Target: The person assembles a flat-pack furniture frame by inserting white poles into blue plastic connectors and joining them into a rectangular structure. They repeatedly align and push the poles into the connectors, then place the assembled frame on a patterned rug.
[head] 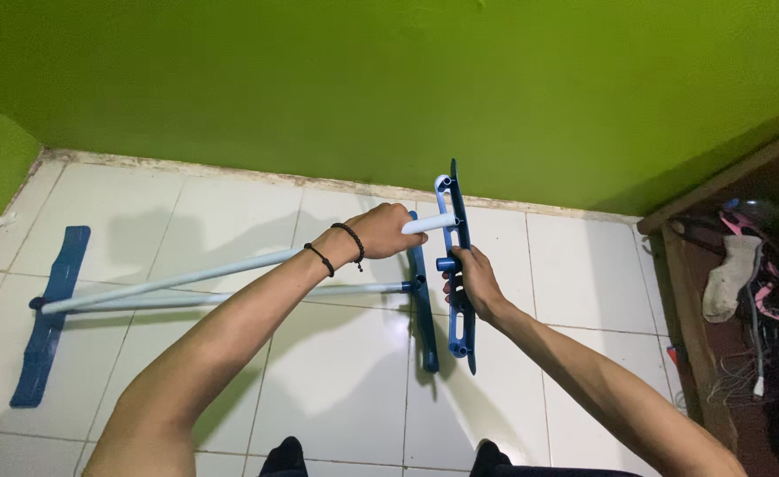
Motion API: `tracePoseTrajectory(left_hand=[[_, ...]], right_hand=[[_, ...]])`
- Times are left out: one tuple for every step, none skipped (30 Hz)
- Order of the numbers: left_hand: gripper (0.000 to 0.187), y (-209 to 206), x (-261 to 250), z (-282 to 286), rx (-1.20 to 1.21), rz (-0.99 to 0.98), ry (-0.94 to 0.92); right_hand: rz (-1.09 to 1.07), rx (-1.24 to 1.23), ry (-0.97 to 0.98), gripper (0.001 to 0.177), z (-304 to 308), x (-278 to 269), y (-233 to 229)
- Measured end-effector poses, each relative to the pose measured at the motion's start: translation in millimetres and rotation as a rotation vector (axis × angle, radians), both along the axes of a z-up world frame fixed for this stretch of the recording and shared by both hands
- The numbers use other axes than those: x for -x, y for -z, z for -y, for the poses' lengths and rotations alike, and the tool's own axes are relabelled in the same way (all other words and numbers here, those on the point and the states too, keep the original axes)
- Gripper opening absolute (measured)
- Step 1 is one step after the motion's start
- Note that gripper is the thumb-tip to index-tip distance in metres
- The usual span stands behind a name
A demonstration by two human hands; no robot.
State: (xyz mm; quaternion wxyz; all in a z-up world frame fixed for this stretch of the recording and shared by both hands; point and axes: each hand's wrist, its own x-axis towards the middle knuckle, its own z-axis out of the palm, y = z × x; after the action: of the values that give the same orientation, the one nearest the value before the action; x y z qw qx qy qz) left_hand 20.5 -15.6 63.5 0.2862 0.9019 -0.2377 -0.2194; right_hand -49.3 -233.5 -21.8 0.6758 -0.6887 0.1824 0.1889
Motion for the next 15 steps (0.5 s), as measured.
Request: tracePoseTrajectory(left_hand=[[0.043,-2,1,-1,0.005,0.018,0.013],[0.043,-3,2,-1,0.008,0.035,0.03],[0.043,-5,2,-1,0.013,0.029,0.021],[0.042,-7,2,-1,0.017,0.022,0.012],[0.041,-9,1,-1,0.022,0.015,0.002],[0.041,-11,1,-2,0.022,0.029,-0.001],[0.041,-13,1,-3,0.022,0.044,-0.004],[0.041,-14,1,-4,0.023,0.059,-0.01],[0.041,-16,1,-5,0.024,0.071,-0.019],[0.041,-17,1,-6,0.025,0.085,-0.027],[0.042,-19,0,-7,0.026,0.098,-0.035],[0.043,-22,-1,-8,0.031,0.111,-0.025],[0.044,-24,-2,-9,0.035,0.123,-0.015],[0.044,-26,-2,-11,0.038,0.136,-0.006],[0.043,-28,-2,-13,0.057,0.147,-0.015]], right_hand=[[-0.008,0.0,0.002,0.032,0,0,0],[-0.017,-0.002,0.009,0.032,0,0,-1],[-0.015,-0.001,0.004,0.032,0,0,-1],[-0.013,0.0,-0.002,0.032,0,0,-2],[-0.011,0.001,-0.007,0.032,0,0,-2],[-0.01,0.011,-0.016,0.033,0,0,-3],[-0.008,0.021,-0.024,0.034,-1,0,-3],[-0.006,0.032,-0.035,0.035,-3,0,-3],[-0.002,0.008,-0.034,0.035,-4,0,-3],[0.004,-0.016,-0.032,0.035,-5,-1,-3],[0.009,-0.039,-0.029,0.035,-6,-2,-4],[0.016,-0.034,-0.028,0.034,-7,-3,-4],[0.023,-0.03,-0.027,0.033,-8,-5,-4],[0.03,-0.026,-0.027,0.033,-9,-6,-3],[0.037,0.013,-0.057,0.031,-10,-7,-3]])
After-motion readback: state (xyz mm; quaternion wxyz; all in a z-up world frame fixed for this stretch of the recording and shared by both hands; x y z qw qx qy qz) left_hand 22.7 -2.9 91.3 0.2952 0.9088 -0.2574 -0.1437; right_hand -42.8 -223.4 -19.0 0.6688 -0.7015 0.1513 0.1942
